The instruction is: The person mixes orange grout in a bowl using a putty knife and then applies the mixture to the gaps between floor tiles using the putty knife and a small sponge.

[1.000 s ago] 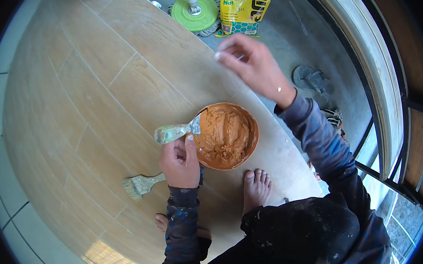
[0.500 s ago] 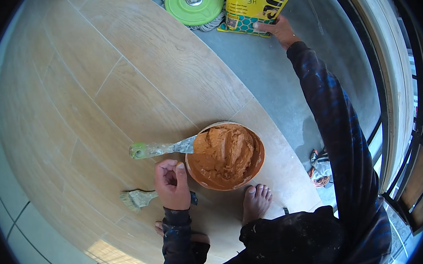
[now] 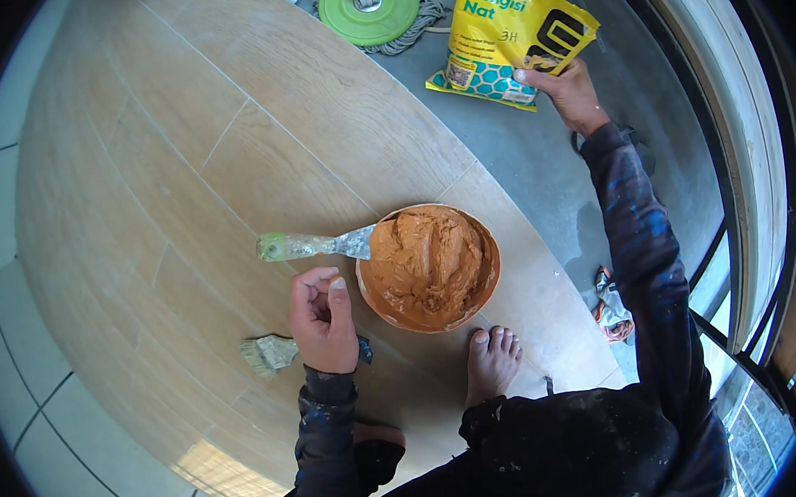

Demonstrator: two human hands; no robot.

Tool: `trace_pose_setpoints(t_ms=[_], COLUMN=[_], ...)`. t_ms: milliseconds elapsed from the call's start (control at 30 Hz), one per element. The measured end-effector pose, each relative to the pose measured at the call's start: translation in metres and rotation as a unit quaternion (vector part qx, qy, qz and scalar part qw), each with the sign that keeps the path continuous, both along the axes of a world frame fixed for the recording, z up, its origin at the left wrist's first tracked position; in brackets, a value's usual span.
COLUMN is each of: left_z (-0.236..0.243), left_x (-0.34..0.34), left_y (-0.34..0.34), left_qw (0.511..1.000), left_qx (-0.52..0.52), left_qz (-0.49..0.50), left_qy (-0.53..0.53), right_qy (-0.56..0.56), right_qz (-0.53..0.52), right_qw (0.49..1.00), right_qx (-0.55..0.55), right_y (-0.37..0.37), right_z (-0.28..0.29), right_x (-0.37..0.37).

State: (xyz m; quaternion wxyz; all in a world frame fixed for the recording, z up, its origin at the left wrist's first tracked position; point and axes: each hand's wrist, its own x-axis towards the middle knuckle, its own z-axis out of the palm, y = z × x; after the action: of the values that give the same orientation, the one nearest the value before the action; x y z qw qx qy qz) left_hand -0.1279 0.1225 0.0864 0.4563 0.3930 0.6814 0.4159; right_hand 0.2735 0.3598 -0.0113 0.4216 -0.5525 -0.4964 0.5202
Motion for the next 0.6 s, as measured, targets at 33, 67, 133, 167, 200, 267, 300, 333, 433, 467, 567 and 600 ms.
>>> trace_pose_setpoints(t_ms=[33,67,133,167,200,267,300,333,433,467,567,600], left_z=[0.002,0.007,0.027,0.037,0.044,0.056,0.067,0.071,0.088,0.083,0.066,0.061], left_x=[0.0,0.001,-0.011,-0.012,-0.014,-0.022,-0.027,-0.03,-0.027,-0.027,-0.039,-0.039], left_y=[0.004,0.003,0.003,0.006,0.006,0.007,0.008,0.006,0.001,-0.004,-0.03,-0.035], left_qw=[1.0,0.999,0.997,0.996,0.995,0.992,0.989,0.984,0.945,0.943,0.874,0.874], left_qx=[0.015,0.026,0.024,0.031,0.037,0.027,-0.014,-0.059,-0.197,-0.196,-0.311,-0.31], left_qz=[-0.019,-0.042,-0.071,-0.079,-0.087,-0.123,-0.141,-0.158,-0.218,-0.222,-0.346,-0.347], left_qy=[-0.003,-0.006,0.001,-0.002,-0.005,-0.022,-0.04,-0.059,-0.146,-0.15,-0.14,-0.139], right_qy=[0.014,0.045,0.069,0.067,0.084,0.129,0.151,0.178,0.231,0.231,0.267,0.265], right_qz=[0.001,0.021,0.097,0.127,0.159,0.204,0.234,0.257,0.33,0.339,0.29,0.279], right_qw=[1.0,0.999,0.992,0.989,0.982,0.961,0.945,0.925,0.874,0.869,0.848,0.843], right_qx=[0.003,-0.007,-0.04,-0.038,-0.052,-0.138,-0.173,-0.218,-0.27,-0.279,-0.353,-0.377], right_y=[-0.015,-0.032,-0.068,-0.088,-0.11,-0.152,-0.173,-0.194,-0.251,-0.271,-0.303,-0.307], right_z=[0.023,0.043,0.093,0.109,0.127,0.15,0.152,0.147,0.129,0.118,0.108,0.103], right_x=[0.007,0.024,0.023,0.024,0.013,-0.003,-0.015,-0.028,-0.054,-0.058,-0.081,-0.087])
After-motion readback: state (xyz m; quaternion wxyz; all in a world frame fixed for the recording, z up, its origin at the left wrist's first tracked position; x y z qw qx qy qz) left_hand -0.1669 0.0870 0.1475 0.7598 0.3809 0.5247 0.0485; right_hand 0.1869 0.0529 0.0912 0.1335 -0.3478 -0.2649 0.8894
